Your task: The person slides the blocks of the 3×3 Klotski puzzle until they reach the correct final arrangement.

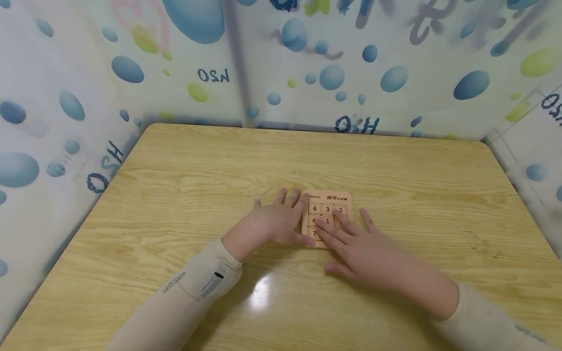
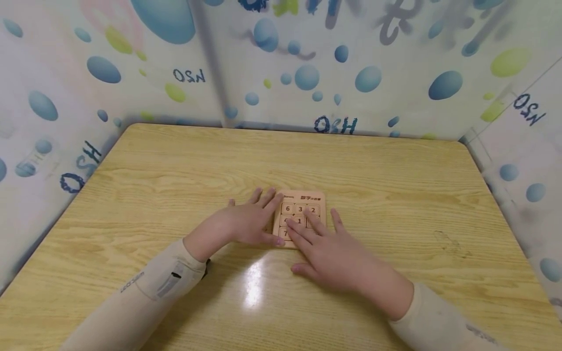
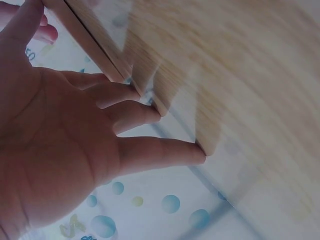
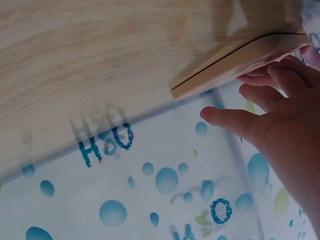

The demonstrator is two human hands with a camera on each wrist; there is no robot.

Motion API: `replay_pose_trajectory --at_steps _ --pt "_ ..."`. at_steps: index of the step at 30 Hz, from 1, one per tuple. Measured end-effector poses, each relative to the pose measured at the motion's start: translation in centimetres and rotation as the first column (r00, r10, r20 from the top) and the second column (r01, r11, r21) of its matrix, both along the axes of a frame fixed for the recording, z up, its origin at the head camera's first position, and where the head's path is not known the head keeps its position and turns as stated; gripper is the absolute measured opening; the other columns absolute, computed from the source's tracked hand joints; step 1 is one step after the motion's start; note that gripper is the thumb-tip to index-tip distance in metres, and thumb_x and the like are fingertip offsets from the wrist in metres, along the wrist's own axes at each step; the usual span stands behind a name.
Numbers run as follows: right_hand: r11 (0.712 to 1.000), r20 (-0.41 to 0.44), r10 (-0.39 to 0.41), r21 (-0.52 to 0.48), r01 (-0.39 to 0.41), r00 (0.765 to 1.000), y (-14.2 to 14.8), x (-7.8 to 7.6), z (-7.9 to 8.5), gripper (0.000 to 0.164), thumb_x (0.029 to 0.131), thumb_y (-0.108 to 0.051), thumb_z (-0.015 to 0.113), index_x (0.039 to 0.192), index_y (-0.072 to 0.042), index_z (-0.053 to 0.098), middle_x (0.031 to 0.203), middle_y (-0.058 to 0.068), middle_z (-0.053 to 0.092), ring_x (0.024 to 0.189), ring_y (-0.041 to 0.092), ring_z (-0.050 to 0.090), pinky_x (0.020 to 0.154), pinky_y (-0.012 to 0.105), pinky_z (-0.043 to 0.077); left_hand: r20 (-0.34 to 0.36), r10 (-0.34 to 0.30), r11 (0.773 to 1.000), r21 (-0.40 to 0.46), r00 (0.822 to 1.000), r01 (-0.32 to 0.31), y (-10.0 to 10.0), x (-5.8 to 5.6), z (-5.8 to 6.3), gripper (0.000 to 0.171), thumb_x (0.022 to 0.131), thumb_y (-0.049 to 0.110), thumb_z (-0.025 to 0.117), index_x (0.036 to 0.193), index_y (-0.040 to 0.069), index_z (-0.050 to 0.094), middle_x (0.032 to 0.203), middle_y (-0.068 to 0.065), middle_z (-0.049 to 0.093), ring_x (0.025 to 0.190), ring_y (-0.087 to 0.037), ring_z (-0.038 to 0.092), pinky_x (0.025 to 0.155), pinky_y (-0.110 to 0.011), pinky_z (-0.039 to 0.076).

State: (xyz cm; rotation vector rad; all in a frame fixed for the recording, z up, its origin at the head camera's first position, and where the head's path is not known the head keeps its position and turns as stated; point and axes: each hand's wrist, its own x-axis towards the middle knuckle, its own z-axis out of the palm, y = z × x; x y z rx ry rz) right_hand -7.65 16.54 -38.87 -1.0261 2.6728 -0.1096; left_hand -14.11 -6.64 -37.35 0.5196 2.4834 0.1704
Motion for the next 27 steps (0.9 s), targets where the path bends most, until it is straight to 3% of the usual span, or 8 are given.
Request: replay_pose_trajectory --at_steps 6,17,27 --pt "1.0 -0.026 0.018 -0.011 -0.018 1.0 0.0 0.5 -0.3 0.074 0.107 -0.062 0.05 0.168 -0.023 0.035 0.177 -0.007 0.027 0.167 0.035 0.016 0.126 0.081 0.011 -0.001 0.003 1.0 0.0 1.0 -0.003 0.1 0.1 0.0 0.121 0.089 0.075 0.068 0.173 0.023 0.0 0.181 -0.007 -0.005 0.168 -0.039 -0.003 0.119 -0.088 0.012" --pt "1.0 -0.044 -0.028 0.001 0.028 0.999 1.7 0.9 0.4 0.07 0.107 -0.06 0.051 0.166 -0.024 0.04 0.176 -0.008 0.031 0.167 0.034 0.02 0.126 0.081 0.012 0.004 0.009 1.0 0.01 1.0 -0.009 0.0 0.0 0.1 0.12 0.09 0.074 0.069 0.173 0.024 -0.001 0.181 -0.005 -0.006 0.168 -0.038 -0.004 0.12 -0.088 0.011" --pt "1.0 -0.029 -0.004 -0.007 0.004 1.0 -0.5 -0.8 0.4 0.073 0.108 -0.061 0.049 0.167 -0.021 0.037 0.178 -0.006 0.026 0.168 0.034 0.018 0.126 0.082 0.011 0.012 0.0 1.0 0.003 1.0 0.0 -0.1 -0.1 0.2 0.118 0.091 0.074 0.067 0.173 0.024 -0.001 0.182 -0.005 -0.006 0.168 -0.038 -0.004 0.12 -0.088 0.012"
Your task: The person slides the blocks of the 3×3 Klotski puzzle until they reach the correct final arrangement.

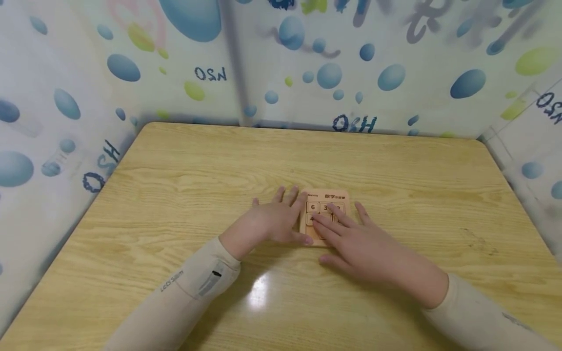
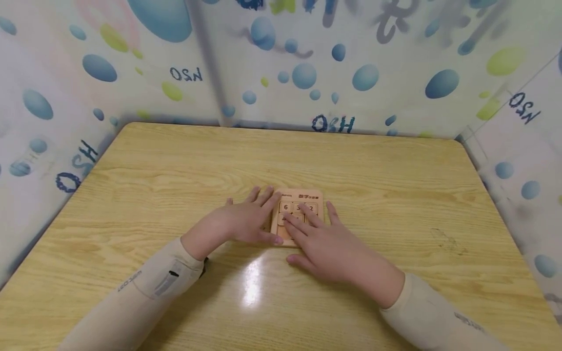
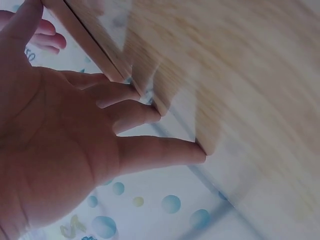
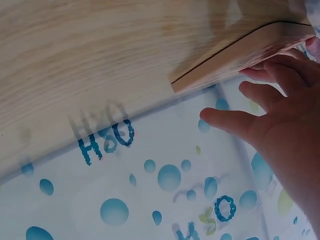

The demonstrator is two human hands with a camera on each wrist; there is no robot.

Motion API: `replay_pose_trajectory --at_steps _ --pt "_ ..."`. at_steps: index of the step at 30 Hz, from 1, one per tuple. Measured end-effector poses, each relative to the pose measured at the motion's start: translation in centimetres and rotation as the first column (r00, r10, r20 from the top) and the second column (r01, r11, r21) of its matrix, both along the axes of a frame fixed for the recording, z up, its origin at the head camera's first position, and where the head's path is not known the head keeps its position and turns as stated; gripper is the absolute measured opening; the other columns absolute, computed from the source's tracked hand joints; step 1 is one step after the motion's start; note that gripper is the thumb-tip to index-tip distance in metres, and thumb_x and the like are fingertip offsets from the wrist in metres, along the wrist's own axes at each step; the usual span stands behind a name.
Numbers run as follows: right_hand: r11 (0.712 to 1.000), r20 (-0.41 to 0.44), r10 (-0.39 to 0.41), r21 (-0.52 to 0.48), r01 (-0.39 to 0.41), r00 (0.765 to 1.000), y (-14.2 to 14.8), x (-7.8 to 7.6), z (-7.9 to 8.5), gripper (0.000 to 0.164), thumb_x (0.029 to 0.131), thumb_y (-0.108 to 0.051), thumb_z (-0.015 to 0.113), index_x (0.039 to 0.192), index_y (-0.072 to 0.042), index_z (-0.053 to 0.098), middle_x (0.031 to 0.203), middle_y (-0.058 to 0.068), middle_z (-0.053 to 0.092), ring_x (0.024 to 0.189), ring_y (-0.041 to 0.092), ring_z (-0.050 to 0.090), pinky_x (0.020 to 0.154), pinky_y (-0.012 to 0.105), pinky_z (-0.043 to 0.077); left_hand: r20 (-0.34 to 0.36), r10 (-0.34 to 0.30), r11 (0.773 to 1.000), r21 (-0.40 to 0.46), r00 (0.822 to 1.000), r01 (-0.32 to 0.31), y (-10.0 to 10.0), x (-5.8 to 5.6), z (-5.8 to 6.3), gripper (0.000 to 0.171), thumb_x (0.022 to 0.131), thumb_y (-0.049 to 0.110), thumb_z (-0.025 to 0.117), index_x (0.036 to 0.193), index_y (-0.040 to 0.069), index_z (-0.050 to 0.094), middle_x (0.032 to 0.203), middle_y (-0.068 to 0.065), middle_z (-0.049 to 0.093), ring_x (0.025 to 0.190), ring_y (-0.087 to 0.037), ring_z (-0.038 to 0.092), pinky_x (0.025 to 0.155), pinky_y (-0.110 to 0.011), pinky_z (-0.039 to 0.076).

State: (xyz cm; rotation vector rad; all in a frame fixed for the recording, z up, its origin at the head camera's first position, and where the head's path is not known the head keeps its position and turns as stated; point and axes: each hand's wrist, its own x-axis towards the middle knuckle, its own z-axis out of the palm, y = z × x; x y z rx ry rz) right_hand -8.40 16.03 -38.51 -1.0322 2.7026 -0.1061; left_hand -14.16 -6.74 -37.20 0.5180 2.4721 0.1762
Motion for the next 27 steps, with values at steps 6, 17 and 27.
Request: replay_pose_trajectory --at_steps 6,17,27 --pt "1.0 0.025 -0.011 0.013 0.01 1.0 -0.3 0.0 0.0 0.072 0.108 -0.059 0.049 0.167 -0.019 0.038 0.178 -0.004 0.028 0.167 0.036 0.017 0.126 0.082 0.01 0.004 -0.002 1.0 0.001 1.0 0.002 0.0 0.0 0.0 0.118 0.091 0.074 0.067 0.173 0.023 -0.001 0.182 -0.006 -0.006 0.168 -0.038 -0.005 0.12 -0.088 0.012" --pt "1.0 -0.013 0.021 0.017 -0.021 1.0 -0.2 1.0 -0.3 0.074 0.107 -0.062 0.051 0.167 -0.02 0.039 0.177 -0.002 0.031 0.167 0.037 0.018 0.126 0.081 0.013 0.003 0.003 1.0 0.005 1.0 -0.003 0.0 0.0 0.1 0.12 0.09 0.074 0.068 0.173 0.022 0.0 0.181 -0.007 -0.006 0.168 -0.04 -0.004 0.12 -0.088 0.011" --pt "1.0 0.021 0.01 0.009 -0.01 1.0 0.3 1.5 0.1 0.074 0.107 -0.062 0.05 0.167 -0.021 0.039 0.177 -0.005 0.03 0.167 0.034 0.018 0.127 0.081 0.011 0.0 -0.002 1.0 -0.001 1.0 0.002 0.1 0.0 0.2 0.12 0.09 0.074 0.069 0.174 0.022 0.001 0.181 -0.008 -0.005 0.168 -0.04 -0.004 0.12 -0.088 0.012"
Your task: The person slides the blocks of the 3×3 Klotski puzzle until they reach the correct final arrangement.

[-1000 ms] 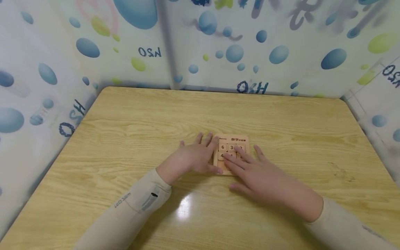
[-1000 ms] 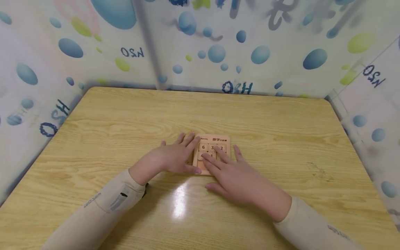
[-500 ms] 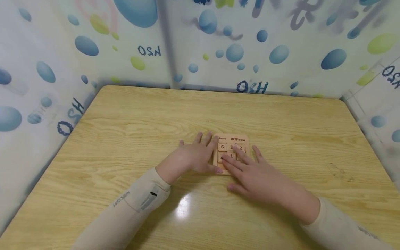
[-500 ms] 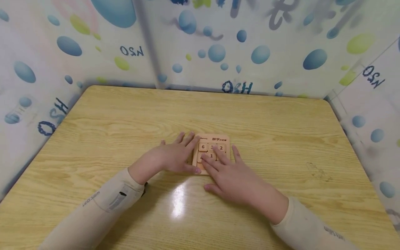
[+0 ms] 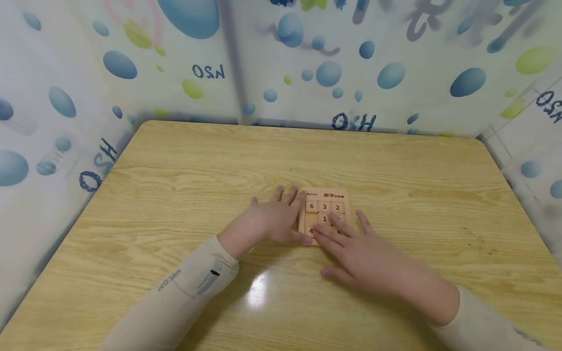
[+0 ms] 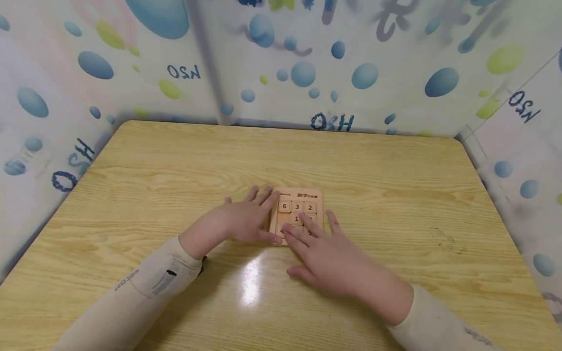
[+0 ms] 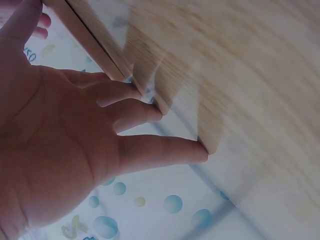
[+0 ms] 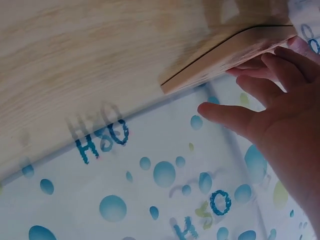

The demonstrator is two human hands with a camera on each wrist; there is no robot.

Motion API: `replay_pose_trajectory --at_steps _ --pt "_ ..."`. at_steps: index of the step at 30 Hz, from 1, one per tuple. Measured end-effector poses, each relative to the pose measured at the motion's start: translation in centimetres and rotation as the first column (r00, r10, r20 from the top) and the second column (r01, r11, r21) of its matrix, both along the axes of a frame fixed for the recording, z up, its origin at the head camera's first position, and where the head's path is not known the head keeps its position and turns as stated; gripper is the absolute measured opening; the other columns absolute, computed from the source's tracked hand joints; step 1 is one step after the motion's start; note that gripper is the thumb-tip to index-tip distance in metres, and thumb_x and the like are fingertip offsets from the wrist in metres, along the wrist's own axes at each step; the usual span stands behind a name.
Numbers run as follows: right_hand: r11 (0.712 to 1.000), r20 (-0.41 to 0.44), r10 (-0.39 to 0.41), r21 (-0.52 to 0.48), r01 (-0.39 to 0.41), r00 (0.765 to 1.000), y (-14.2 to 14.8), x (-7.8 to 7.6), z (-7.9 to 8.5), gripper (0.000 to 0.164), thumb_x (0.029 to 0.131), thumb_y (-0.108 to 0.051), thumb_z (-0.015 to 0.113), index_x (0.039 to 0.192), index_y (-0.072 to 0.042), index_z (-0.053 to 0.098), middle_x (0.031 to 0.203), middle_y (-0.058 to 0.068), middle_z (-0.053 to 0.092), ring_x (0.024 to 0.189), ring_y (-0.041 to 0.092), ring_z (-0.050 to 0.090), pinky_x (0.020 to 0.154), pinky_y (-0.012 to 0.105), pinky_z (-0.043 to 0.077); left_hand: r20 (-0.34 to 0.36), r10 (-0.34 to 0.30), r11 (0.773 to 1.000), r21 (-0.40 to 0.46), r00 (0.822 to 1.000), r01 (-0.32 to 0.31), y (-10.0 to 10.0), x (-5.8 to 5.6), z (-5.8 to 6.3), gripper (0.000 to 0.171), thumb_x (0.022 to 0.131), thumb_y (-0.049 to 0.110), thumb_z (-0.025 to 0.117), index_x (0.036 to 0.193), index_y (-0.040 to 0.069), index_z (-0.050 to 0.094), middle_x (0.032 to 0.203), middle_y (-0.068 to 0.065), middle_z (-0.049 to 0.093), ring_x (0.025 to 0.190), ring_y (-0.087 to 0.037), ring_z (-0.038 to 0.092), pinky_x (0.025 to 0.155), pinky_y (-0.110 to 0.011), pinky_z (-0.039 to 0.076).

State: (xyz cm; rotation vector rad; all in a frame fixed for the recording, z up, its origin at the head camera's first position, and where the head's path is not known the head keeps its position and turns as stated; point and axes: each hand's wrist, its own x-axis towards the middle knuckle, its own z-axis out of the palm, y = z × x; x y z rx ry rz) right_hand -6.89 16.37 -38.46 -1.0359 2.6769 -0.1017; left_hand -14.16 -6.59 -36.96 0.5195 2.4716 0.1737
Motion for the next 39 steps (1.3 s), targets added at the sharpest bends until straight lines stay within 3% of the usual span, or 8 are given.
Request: replay_pose_trajectory --at_steps 6,23,28,39 --pt "0.997 -0.019 -0.063 0.035 0.063 0.998 0.9 -0.7 0.2 0.074 0.107 -0.061 0.05 0.167 -0.019 0.038 0.177 -0.004 0.029 0.167 0.032 0.018 0.127 0.08 0.01 0.005 -0.005 1.0 0.004 1.0 0.005 0.0 0.0 -0.1 0.12 0.09 0.074 0.068 0.173 0.022 -0.001 0.181 -0.007 -0.006 0.168 -0.039 -0.005 0.119 -0.088 0.011" --pt "1.0 -0.053 -0.013 -0.021 0.012 0.999 -0.6 -1.6 -0.1 0.07 0.107 -0.059 0.052 0.164 -0.019 0.044 0.174 -0.003 0.036 0.166 0.034 0.025 0.127 0.08 0.013 0.012 -0.007 1.0 0.006 1.0 0.007 -0.1 -0.1 0.0 0.117 0.092 0.073 0.067 0.174 0.022 0.0 0.182 -0.008 -0.006 0.168 -0.039 -0.006 0.12 -0.088 0.011" --pt "0.999 -0.026 -0.001 -0.034 0.0 1.0 -1.1 -1.9 -0.1 0.07 0.108 -0.059 0.051 0.164 -0.018 0.044 0.174 -0.002 0.036 0.166 0.034 0.022 0.127 0.08 0.012 0.006 -0.014 1.0 0.001 1.0 0.014 -0.1 0.0 0.0 0.119 0.091 0.075 0.067 0.173 0.022 -0.001 0.181 -0.007 -0.007 0.168 -0.04 -0.004 0.119 -0.088 0.013" --pt "0.993 -0.023 -0.112 0.03 0.112 0.993 0.1 -3.1 0.0 0.073 0.108 -0.06 0.049 0.166 -0.016 0.039 0.176 0.0 0.032 0.166 0.034 0.02 0.126 0.082 0.007 0.003 -0.004 1.0 0.008 1.0 0.004 -0.1 0.1 0.0 0.119 0.091 0.073 0.069 0.173 0.022 -0.001 0.181 -0.007 -0.006 0.168 -0.041 -0.003 0.12 -0.088 0.012"
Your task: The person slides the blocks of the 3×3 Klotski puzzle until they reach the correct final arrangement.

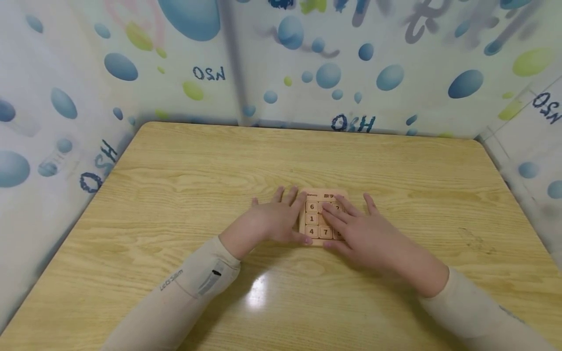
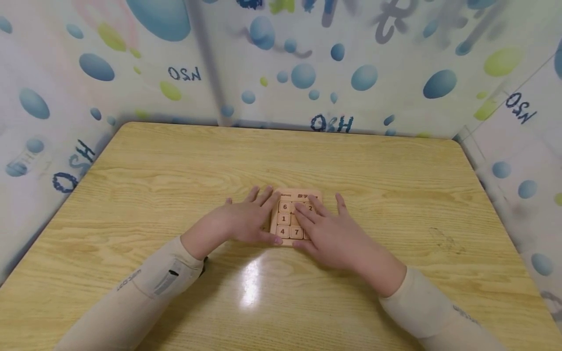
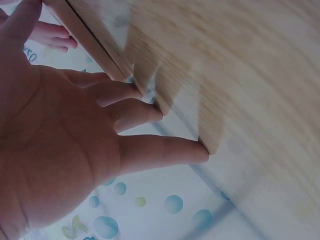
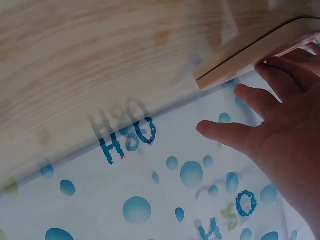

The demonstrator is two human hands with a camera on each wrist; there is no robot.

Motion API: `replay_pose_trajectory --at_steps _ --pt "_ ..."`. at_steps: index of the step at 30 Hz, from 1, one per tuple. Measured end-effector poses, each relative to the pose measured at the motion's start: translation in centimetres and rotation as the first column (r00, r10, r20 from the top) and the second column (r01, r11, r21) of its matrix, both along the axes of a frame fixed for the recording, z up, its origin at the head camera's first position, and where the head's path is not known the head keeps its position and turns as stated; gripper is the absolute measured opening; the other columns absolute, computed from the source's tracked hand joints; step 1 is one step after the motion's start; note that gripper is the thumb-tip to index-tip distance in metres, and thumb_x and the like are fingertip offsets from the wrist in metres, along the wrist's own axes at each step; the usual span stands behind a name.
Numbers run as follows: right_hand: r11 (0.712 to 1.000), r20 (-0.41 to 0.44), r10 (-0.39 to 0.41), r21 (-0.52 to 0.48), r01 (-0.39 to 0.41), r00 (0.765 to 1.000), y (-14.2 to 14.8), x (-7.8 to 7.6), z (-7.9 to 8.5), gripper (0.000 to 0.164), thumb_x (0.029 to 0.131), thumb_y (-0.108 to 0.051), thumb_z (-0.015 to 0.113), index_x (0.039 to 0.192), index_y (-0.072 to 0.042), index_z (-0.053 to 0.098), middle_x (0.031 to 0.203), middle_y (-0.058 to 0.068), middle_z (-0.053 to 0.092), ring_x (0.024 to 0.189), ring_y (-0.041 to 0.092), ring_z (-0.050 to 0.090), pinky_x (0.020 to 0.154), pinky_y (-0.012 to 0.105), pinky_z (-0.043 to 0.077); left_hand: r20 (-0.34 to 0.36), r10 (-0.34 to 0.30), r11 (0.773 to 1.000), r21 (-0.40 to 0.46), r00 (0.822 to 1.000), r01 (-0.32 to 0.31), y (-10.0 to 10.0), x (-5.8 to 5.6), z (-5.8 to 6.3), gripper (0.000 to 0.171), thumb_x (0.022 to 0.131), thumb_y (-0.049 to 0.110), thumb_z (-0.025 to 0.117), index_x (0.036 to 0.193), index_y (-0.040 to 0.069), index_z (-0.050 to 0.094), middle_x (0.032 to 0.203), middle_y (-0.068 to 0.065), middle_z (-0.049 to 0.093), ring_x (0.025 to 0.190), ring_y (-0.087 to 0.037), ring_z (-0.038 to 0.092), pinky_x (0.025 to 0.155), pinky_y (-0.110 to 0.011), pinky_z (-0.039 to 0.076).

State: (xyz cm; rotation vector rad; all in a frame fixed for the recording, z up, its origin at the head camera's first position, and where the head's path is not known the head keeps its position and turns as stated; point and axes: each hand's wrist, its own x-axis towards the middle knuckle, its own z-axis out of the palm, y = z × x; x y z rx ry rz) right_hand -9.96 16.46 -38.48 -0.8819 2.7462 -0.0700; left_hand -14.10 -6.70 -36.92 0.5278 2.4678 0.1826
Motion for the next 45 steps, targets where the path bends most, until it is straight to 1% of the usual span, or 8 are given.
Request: replay_pose_trajectory --at_steps 11,19,22,29,34,37,40,45 --pt "1.0 0.024 0.018 -0.014 -0.017 1.0 0.5 1.6 0.5 0.069 0.108 -0.059 0.052 0.163 -0.018 0.046 0.173 -0.002 0.038 0.166 0.034 0.021 0.126 0.082 0.008 -0.005 0.0 1.0 -0.007 1.0 0.0 0.0 0.0 0.0 0.119 0.091 0.074 0.068 0.173 0.022 -0.001 0.181 -0.006 -0.006 0.168 -0.039 -0.003 0.121 -0.087 0.012" --pt "0.996 -0.051 -0.071 0.041 0.073 0.996 1.5 0.9 0.3 0.071 0.109 -0.058 0.049 0.163 -0.013 0.044 0.173 0.004 0.038 0.165 0.038 0.025 0.126 0.082 0.012 0.002 0.01 1.0 -0.009 1.0 -0.01 0.1 0.1 0.0 0.119 0.091 0.073 0.068 0.173 0.023 -0.002 0.181 -0.005 -0.007 0.168 -0.038 -0.005 0.122 -0.086 0.011" --pt "0.996 -0.038 -0.079 0.025 0.08 0.996 1.3 0.5 0.0 0.072 0.108 -0.059 0.05 0.164 -0.013 0.043 0.173 0.004 0.038 0.165 0.037 0.025 0.126 0.081 0.011 0.001 0.012 1.0 -0.009 1.0 -0.012 0.2 0.1 0.1 0.119 0.091 0.073 0.068 0.173 0.022 -0.001 0.181 -0.005 -0.006 0.168 -0.038 -0.005 0.121 -0.087 0.011" --pt "0.998 0.001 -0.052 -0.04 0.052 0.999 -0.1 0.1 -0.4 0.074 0.108 -0.059 0.05 0.165 -0.013 0.04 0.174 0.005 0.036 0.166 0.036 0.022 0.127 0.08 0.012 -0.007 0.014 1.0 -0.009 1.0 -0.014 0.2 0.1 0.0 0.119 0.091 0.074 0.068 0.174 0.022 0.0 0.182 -0.006 -0.004 0.168 -0.038 -0.003 0.121 -0.087 0.012" --pt "0.997 -0.013 -0.079 -0.016 0.079 0.997 0.0 0.5 0.1 0.073 0.108 -0.059 0.052 0.164 -0.014 0.043 0.172 0.004 0.04 0.166 0.037 0.022 0.126 0.081 0.012 -0.007 0.009 1.0 -0.013 1.0 -0.009 0.0 0.0 -0.1 0.119 0.091 0.074 0.067 0.173 0.022 -0.001 0.182 -0.006 -0.005 0.168 -0.038 -0.004 0.121 -0.087 0.012" --pt "0.994 -0.016 -0.104 0.014 0.105 0.994 0.4 1.2 0.8 0.069 0.108 -0.058 0.052 0.161 -0.013 0.049 0.169 0.005 0.044 0.165 0.037 0.026 0.126 0.082 0.012 -0.008 0.01 1.0 -0.009 1.0 -0.01 0.1 0.0 -0.1 0.12 0.091 0.074 0.068 0.173 0.023 -0.002 0.181 -0.005 -0.006 0.168 -0.038 -0.004 0.121 -0.087 0.011" --pt "0.994 -0.016 -0.106 0.024 0.107 0.994 0.5 1.9 1.2 0.067 0.109 -0.057 0.051 0.158 -0.012 0.053 0.167 0.006 0.048 0.163 0.039 0.031 0.125 0.083 0.013 -0.006 0.016 1.0 -0.01 1.0 -0.017 0.1 0.0 -0.1 0.12 0.09 0.074 0.069 0.173 0.023 -0.002 0.181 -0.005 -0.007 0.168 -0.038 -0.005 0.121 -0.087 0.01" --pt "0.993 -0.024 -0.112 0.017 0.113 0.993 0.3 1.8 0.8 0.069 0.109 -0.057 0.05 0.16 -0.011 0.05 0.168 0.007 0.046 0.162 0.039 0.031 0.125 0.083 0.014 -0.001 0.023 1.0 -0.006 1.0 -0.023 0.1 0.1 -0.1 0.119 0.091 0.073 0.069 0.173 0.023 -0.001 0.182 -0.005 -0.006 0.168 -0.038 -0.004 0.121 -0.087 0.01"
